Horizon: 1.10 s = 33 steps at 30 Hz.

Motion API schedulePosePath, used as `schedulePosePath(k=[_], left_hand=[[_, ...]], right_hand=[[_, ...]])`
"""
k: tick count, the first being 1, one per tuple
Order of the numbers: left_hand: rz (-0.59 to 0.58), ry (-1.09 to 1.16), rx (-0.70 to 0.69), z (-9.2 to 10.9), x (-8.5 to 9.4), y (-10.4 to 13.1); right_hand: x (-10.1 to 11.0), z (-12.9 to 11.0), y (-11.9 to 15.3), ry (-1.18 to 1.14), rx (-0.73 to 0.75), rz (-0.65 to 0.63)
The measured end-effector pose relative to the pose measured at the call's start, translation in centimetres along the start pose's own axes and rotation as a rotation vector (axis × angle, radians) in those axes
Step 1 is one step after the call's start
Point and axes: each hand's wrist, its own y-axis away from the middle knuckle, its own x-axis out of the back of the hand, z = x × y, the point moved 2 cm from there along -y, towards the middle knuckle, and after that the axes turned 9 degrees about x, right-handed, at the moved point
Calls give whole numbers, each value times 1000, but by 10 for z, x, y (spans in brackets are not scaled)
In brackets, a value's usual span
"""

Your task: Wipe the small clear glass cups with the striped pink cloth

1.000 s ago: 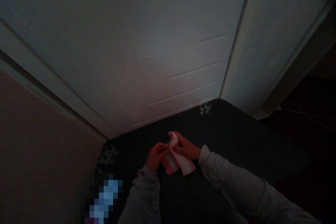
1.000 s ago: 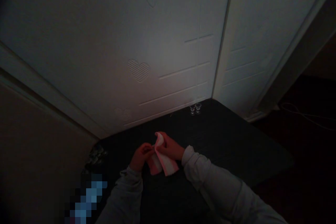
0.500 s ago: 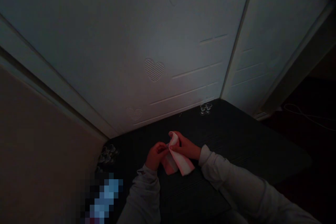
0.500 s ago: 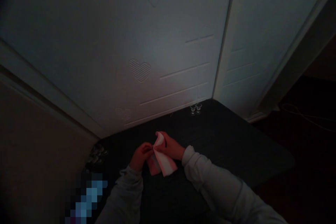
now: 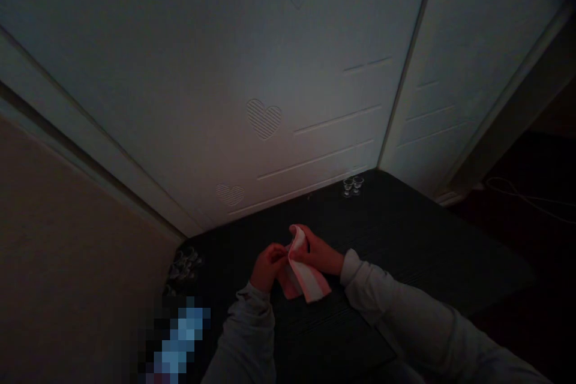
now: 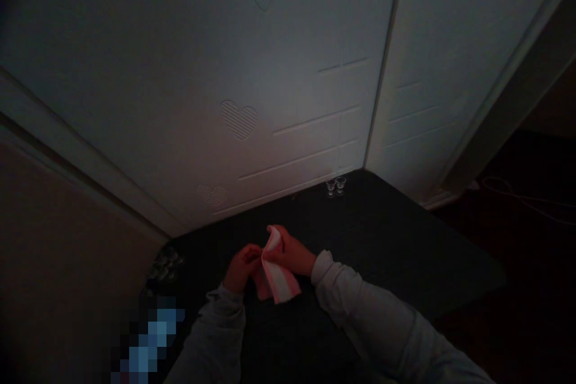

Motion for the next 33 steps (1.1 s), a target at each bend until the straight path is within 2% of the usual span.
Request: schedulePosePath(k=[7, 23, 33], left_hand=[[5, -12, 3, 2, -1, 0], [-17, -6, 3, 0, 0, -1], [-1, -39, -1, 5, -3, 2]], right_hand=[[-1, -3, 0, 5, -22, 36], [1, -10, 1, 175, -36, 72], [3, -6, 2, 151, -60, 105]])
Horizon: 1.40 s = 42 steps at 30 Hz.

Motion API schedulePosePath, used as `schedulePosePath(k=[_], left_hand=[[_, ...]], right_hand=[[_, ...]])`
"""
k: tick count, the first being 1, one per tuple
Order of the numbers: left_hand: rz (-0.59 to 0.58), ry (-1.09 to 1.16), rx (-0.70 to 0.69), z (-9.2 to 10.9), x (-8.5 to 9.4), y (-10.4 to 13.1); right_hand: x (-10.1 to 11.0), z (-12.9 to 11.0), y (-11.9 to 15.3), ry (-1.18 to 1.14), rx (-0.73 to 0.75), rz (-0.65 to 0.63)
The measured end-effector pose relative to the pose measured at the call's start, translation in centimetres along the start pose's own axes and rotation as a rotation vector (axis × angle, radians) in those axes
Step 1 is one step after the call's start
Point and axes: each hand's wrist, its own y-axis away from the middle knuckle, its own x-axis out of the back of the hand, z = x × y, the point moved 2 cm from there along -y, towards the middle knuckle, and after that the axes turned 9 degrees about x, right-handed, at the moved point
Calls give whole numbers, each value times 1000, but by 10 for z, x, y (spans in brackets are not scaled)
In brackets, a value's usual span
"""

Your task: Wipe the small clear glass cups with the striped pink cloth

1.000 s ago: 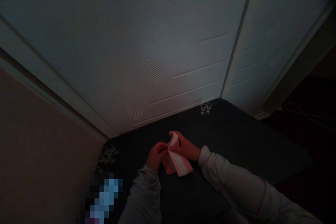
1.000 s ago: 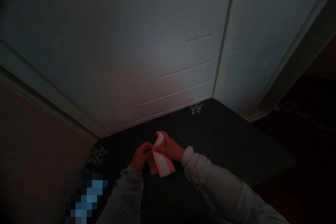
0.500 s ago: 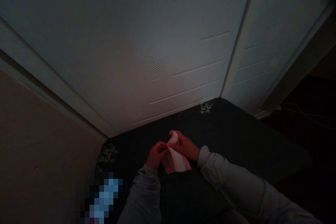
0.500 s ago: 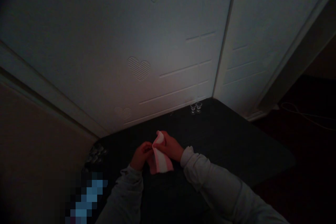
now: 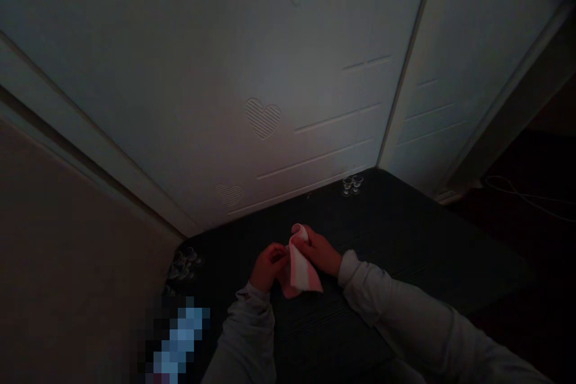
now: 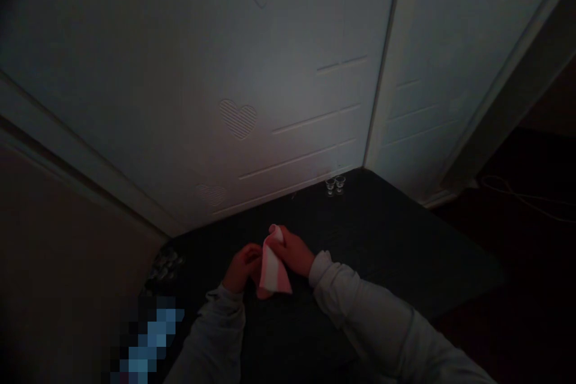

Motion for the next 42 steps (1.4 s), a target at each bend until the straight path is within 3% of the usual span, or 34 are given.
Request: schedulePosePath(k=[15, 28, 42], left_hand=[[-64, 49, -31, -6, 1, -3], [73, 60, -37, -9, 1, -6], [91, 98, -19, -7, 3, -5]], right_hand=[[-1, 5, -2, -47, -39, 99], [-2, 9, -3, -260, -81, 154], [1, 12, -6, -360, -89, 173]])
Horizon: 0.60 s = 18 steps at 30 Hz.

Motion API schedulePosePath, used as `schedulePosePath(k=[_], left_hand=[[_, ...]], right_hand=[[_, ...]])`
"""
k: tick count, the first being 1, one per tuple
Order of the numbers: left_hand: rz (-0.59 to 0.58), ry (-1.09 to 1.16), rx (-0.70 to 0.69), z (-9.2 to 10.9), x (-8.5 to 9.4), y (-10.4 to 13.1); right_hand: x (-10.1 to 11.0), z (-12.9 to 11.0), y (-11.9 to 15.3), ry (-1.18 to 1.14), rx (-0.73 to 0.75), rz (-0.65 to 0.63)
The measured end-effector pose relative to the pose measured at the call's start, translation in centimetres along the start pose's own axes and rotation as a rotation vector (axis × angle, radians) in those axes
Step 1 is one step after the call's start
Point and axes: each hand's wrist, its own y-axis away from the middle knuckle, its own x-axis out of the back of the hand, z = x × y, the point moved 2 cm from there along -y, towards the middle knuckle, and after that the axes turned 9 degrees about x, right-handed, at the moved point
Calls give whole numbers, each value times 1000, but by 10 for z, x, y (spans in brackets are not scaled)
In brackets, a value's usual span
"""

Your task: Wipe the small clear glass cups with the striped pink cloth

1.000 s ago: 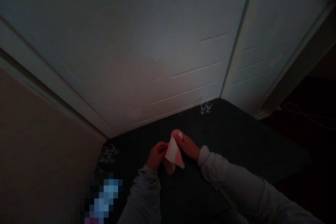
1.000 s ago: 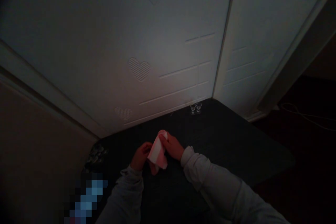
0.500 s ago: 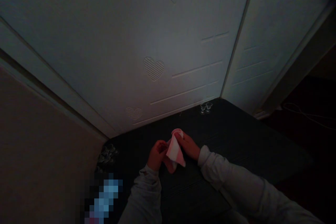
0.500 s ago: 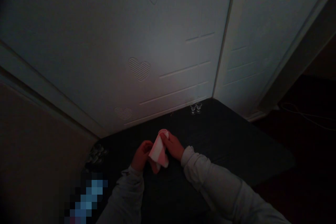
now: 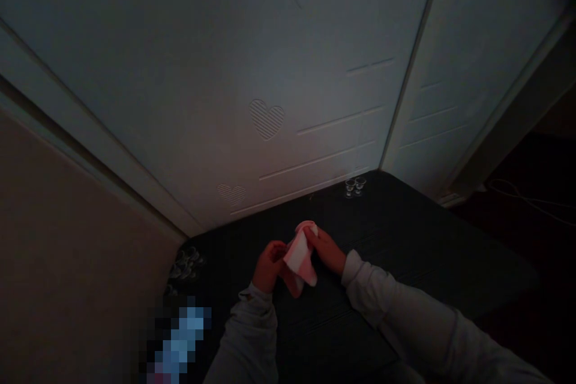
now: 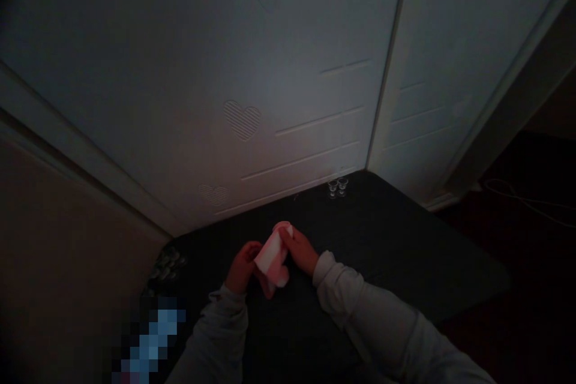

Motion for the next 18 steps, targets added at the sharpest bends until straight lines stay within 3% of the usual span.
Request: schedulePosePath(k=[18], left_hand=[[3, 106, 36, -7, 7, -5]], right_hand=[[-4, -3, -1, -294, -146, 27]])
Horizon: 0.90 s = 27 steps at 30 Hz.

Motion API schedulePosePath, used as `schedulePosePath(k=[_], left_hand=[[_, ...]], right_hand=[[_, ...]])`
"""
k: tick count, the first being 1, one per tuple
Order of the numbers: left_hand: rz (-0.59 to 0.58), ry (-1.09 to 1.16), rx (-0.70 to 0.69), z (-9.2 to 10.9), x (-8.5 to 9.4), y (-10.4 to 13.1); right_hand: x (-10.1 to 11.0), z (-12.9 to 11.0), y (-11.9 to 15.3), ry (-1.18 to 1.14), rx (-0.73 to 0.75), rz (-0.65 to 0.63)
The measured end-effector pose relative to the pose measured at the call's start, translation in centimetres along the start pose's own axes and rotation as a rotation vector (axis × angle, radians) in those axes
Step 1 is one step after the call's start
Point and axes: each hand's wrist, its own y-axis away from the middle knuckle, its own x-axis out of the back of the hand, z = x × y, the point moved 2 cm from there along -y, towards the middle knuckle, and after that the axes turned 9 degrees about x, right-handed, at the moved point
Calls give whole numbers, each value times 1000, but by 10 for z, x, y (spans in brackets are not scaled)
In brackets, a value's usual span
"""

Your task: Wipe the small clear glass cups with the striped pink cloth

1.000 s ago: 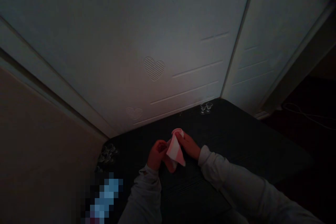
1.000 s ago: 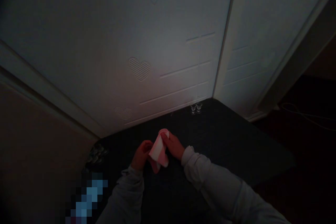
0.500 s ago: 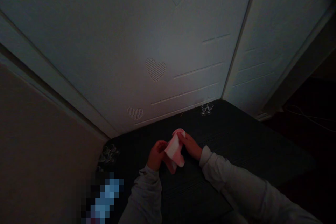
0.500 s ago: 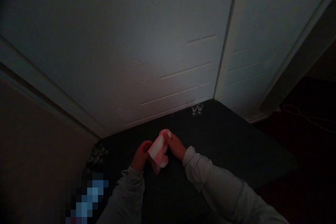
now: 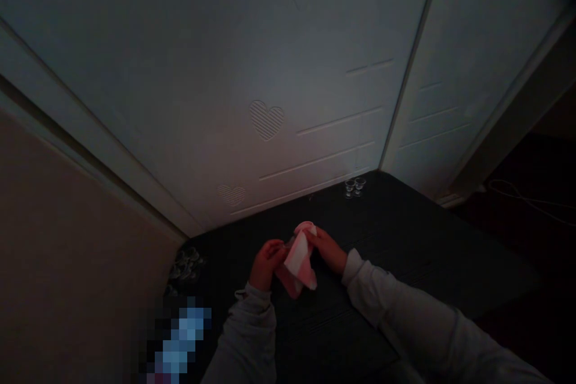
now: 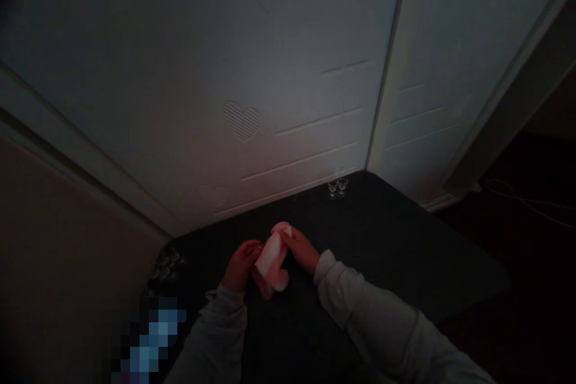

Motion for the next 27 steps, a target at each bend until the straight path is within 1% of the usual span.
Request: schedulePosePath(k=[4, 10, 16, 22, 27], left_hand=[[-3, 11, 14, -2, 1, 0], [25, 35, 29, -1, 0, 0], [45, 19, 33, 2, -1, 2], [23, 76, 39, 0, 0, 1], [15, 112, 61, -3, 2, -1]], right_hand=[[0, 1, 1, -11, -2, -30], [1, 2, 1, 13, -11, -16], [0, 0, 1, -52, 2, -53], [-1, 0, 1, -50, -6, -96], [1, 3, 1, -8, -15, -94]])
